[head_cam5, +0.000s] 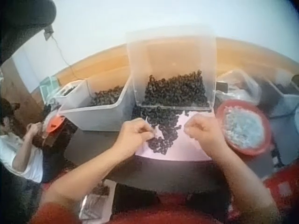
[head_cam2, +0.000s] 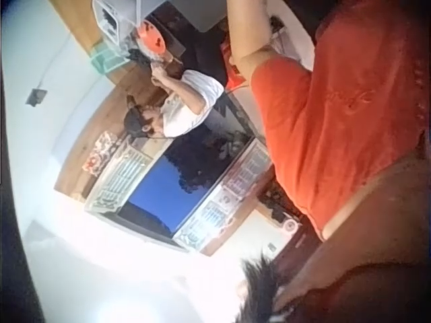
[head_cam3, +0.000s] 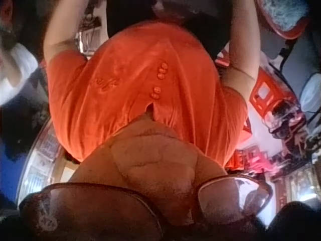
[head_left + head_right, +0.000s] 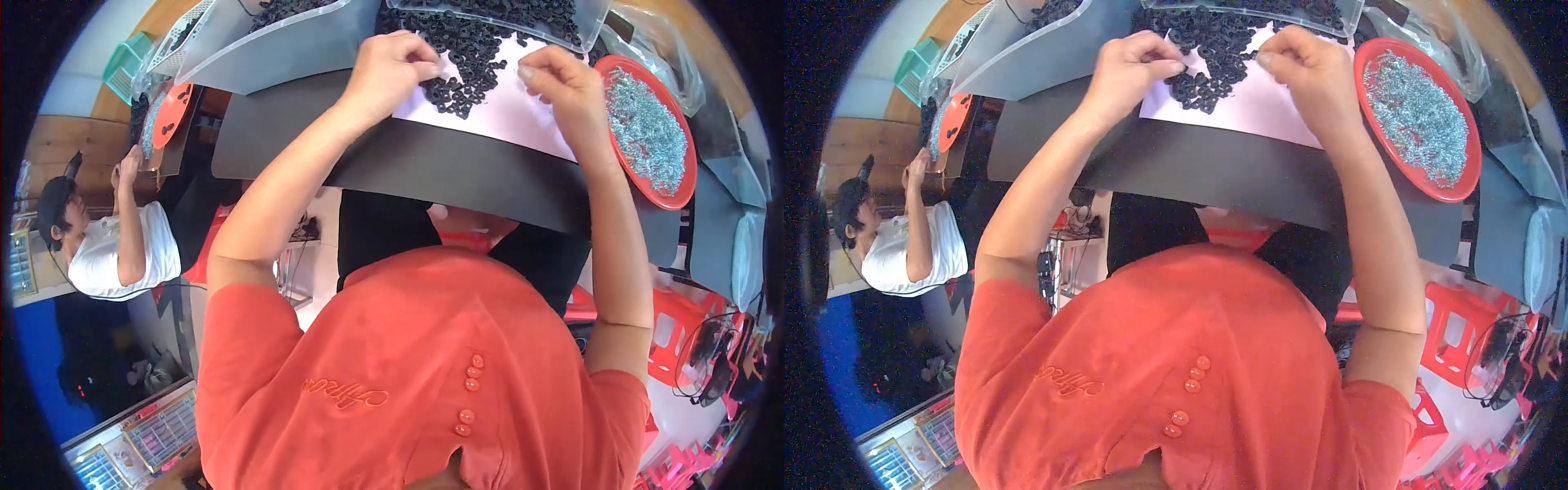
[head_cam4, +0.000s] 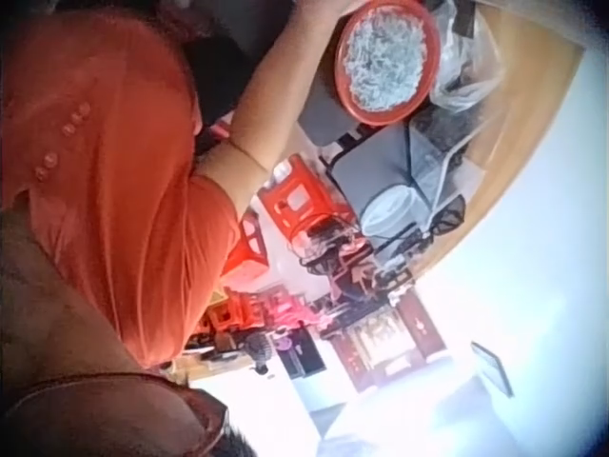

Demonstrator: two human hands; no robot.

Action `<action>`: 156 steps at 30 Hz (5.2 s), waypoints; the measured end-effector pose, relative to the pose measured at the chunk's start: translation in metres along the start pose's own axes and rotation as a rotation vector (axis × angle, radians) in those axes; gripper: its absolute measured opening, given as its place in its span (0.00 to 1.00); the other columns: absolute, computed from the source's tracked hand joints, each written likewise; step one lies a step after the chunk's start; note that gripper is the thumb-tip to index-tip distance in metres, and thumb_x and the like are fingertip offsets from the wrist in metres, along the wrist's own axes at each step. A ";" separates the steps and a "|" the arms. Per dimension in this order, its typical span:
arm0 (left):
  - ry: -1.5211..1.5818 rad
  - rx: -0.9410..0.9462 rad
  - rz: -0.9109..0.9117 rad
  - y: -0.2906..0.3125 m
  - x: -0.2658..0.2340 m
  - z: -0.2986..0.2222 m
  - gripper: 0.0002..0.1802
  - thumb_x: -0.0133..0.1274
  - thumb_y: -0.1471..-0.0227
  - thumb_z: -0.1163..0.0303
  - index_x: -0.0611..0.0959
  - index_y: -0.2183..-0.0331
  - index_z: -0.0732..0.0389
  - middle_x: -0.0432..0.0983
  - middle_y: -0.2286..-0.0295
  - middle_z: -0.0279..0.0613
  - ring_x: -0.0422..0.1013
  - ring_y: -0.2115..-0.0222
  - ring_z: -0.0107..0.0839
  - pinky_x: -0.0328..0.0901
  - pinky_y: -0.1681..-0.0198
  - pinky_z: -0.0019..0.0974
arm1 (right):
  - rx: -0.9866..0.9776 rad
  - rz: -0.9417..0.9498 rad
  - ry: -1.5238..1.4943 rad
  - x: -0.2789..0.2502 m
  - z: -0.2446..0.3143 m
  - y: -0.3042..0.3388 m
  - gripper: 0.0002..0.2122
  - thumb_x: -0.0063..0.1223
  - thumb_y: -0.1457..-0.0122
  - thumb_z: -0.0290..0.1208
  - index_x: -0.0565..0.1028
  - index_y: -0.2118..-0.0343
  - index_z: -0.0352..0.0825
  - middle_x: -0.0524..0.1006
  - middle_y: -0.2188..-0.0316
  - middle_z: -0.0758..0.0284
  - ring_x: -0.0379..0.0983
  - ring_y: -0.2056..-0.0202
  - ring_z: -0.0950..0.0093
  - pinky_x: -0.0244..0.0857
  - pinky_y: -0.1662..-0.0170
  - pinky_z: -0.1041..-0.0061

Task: Assembling small hardware components by manually inserting tiny metal pins into black plastic parts.

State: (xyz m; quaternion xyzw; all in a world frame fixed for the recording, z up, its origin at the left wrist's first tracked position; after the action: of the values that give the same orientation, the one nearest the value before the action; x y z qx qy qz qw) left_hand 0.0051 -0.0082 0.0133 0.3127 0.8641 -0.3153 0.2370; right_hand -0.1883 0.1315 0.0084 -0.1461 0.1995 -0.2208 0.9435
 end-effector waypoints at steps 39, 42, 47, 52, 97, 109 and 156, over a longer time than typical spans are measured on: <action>0.777 -0.379 0.264 -0.030 0.052 -0.036 0.06 0.55 0.50 0.75 0.79 0.69 0.68 0.76 0.77 0.42 0.68 0.81 0.22 0.60 0.83 0.24 | -0.185 -0.093 0.082 0.001 0.006 0.000 0.07 0.57 0.48 0.25 0.77 0.66 0.30 0.73 0.78 0.70 0.68 0.76 0.80 0.62 0.72 0.81; 0.839 -0.411 0.248 -0.035 0.050 -0.025 0.06 0.55 0.50 0.76 0.79 0.69 0.69 0.76 0.77 0.42 0.68 0.82 0.22 0.60 0.84 0.24 | -0.372 -0.081 0.243 0.008 0.012 0.000 0.10 0.57 0.49 0.24 0.77 0.63 0.31 0.73 0.76 0.67 0.70 0.75 0.75 0.64 0.70 0.78; 0.942 -0.376 0.113 -0.046 0.034 -0.004 0.08 0.54 0.48 0.75 0.77 0.65 0.69 0.77 0.75 0.44 0.69 0.81 0.22 0.62 0.81 0.23 | -0.277 -0.175 0.377 0.002 0.008 -0.003 0.11 0.59 0.51 0.24 0.77 0.63 0.34 0.75 0.73 0.65 0.73 0.72 0.74 0.67 0.68 0.77; 1.055 -0.375 0.035 -0.045 0.025 0.016 0.08 0.52 0.48 0.76 0.77 0.65 0.70 0.77 0.74 0.45 0.70 0.80 0.25 0.63 0.79 0.26 | -0.201 -0.040 0.584 0.007 0.006 -0.021 0.07 0.55 0.51 0.29 0.79 0.68 0.37 0.77 0.72 0.62 0.76 0.70 0.63 0.68 0.65 0.67; 1.190 -0.413 -0.169 -0.032 0.036 -0.001 0.09 0.53 0.48 0.76 0.77 0.64 0.69 0.76 0.71 0.46 0.74 0.70 0.33 0.70 0.65 0.33 | -0.056 -0.056 -0.136 0.071 0.025 -0.019 0.04 0.54 0.48 0.24 0.77 0.72 0.29 0.74 0.79 0.71 0.68 0.76 0.84 0.63 0.72 0.82; 0.818 -0.278 -0.029 -0.028 0.044 -0.017 0.08 0.54 0.49 0.75 0.79 0.66 0.69 0.75 0.76 0.40 0.71 0.77 0.25 0.66 0.75 0.26 | 0.144 -0.129 -0.314 0.030 0.014 -0.032 0.07 0.53 0.44 0.28 0.76 0.70 0.28 0.74 0.79 0.70 0.68 0.77 0.84 0.64 0.73 0.86; 0.454 -0.169 -0.210 -0.013 0.059 -0.020 0.01 0.55 0.53 0.79 0.79 0.73 0.66 0.74 0.82 0.36 0.68 0.84 0.20 0.63 0.82 0.26 | -0.292 -0.338 0.572 0.052 0.004 -0.017 0.05 0.50 0.53 0.25 0.75 0.73 0.31 0.77 0.74 0.56 0.75 0.73 0.57 0.68 0.69 0.62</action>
State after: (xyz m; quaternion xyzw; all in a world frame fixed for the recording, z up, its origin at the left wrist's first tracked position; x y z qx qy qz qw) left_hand -0.0488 0.0212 -0.0033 0.2632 0.9461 -0.1866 0.0285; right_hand -0.1497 0.0926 0.0019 -0.2425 0.4577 -0.3745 0.7690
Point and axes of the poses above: each hand's wrist, its own y-axis away from the middle knuckle, its own x-axis out of the palm, z = x × y, the point moved 2 cm from there along -y, towards the middle knuckle
